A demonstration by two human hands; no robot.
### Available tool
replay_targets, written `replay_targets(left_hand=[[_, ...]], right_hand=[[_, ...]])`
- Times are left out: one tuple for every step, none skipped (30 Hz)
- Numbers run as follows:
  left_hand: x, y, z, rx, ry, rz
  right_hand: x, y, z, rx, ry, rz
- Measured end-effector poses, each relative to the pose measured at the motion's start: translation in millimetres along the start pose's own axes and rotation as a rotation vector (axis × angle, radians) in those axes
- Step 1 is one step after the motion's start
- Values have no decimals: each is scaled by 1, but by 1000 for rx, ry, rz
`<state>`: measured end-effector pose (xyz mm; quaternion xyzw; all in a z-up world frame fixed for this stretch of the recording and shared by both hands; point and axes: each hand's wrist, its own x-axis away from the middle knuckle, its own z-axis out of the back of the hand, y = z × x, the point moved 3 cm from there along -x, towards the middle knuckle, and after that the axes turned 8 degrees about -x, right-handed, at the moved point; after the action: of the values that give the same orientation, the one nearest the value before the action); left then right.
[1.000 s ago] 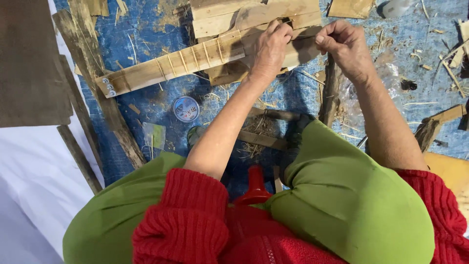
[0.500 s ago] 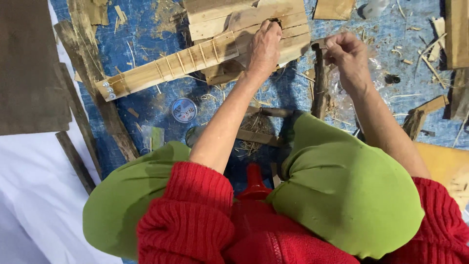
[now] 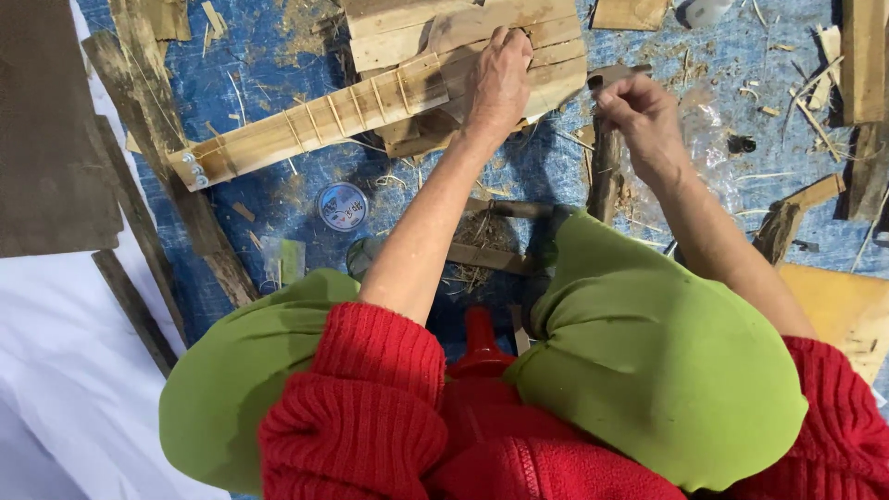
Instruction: Repairing a wooden stringed instrument by hammering components and adjusting strings
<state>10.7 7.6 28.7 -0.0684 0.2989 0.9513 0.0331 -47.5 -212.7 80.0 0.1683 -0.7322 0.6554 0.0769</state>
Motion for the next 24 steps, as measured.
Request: replay_targets(left_hand=[[-2,0,0,-7,5,-8],[-2,-1,-5,-8,4,-8],[-3,-3,-9,1,-4,-5],[-4,-6,-14,9,-12,-2],[-3,-5,-13,8,-13,-2],[-3,-5,-13,13,-25,2],[-3,-5,-13,18,-37,6],[-5,-2,-7,17,-39,5],[-5,1,-1,30,-8,-27],[-5,4,5,43,22,-59],[-6,2,3,42,19,-57],[-8,0,0,48,9,-56],[-9,-1,-3,54,-1,-57],[-9,-1,-4,55,-3,-56],[-9,-1,-6,77,-47,-20],[-9,-1,-9,100,-92,16],[-9,-5,-15,100,-94,17],[-9,-9,-21,75,-68,-16],[-8,-13,-27,49,-44,-47],[-8,-14,-30,49,-49,-45],[-9,-15,-32,58,-43,-34],[-9,-16,-35,66,-37,-24],[-10,-15,-34,65,-39,-24],[-10,-14,-32,75,-28,-21]], right_hand=[[-5,-3,-5,48,-27,27],[-9,-6,-11,46,-26,27],[-14,-9,-18,44,-35,39],[-19,-11,-25,41,-43,52],[-24,-10,-31,40,-42,51],[-28,-8,-37,7,-75,59],[-32,-7,-42,-26,-107,68],[-36,-3,-43,-27,-107,68],[-38,2,-46,-33,-163,66],[-40,7,-49,-39,-219,65],[-41,10,-48,-41,-219,62],[-42,11,-47,-35,-221,79],[-42,13,-45,-28,-221,97],[-43,16,-42,-29,-220,95],[-45,18,-36,-48,-167,88],[-46,21,-30,-68,-113,82],[-49,21,-26,-68,-112,79],[-51,21,-21,-55,-102,95],[-52,21,-16,-42,-91,109],[-54,23,-15,-43,-90,104],[-56,24,-14,-56,-114,157],[-57,24,-13,-68,-138,211],[-54,22,-14,-69,-136,209],[-52,19,-15,-18,-123,222]])
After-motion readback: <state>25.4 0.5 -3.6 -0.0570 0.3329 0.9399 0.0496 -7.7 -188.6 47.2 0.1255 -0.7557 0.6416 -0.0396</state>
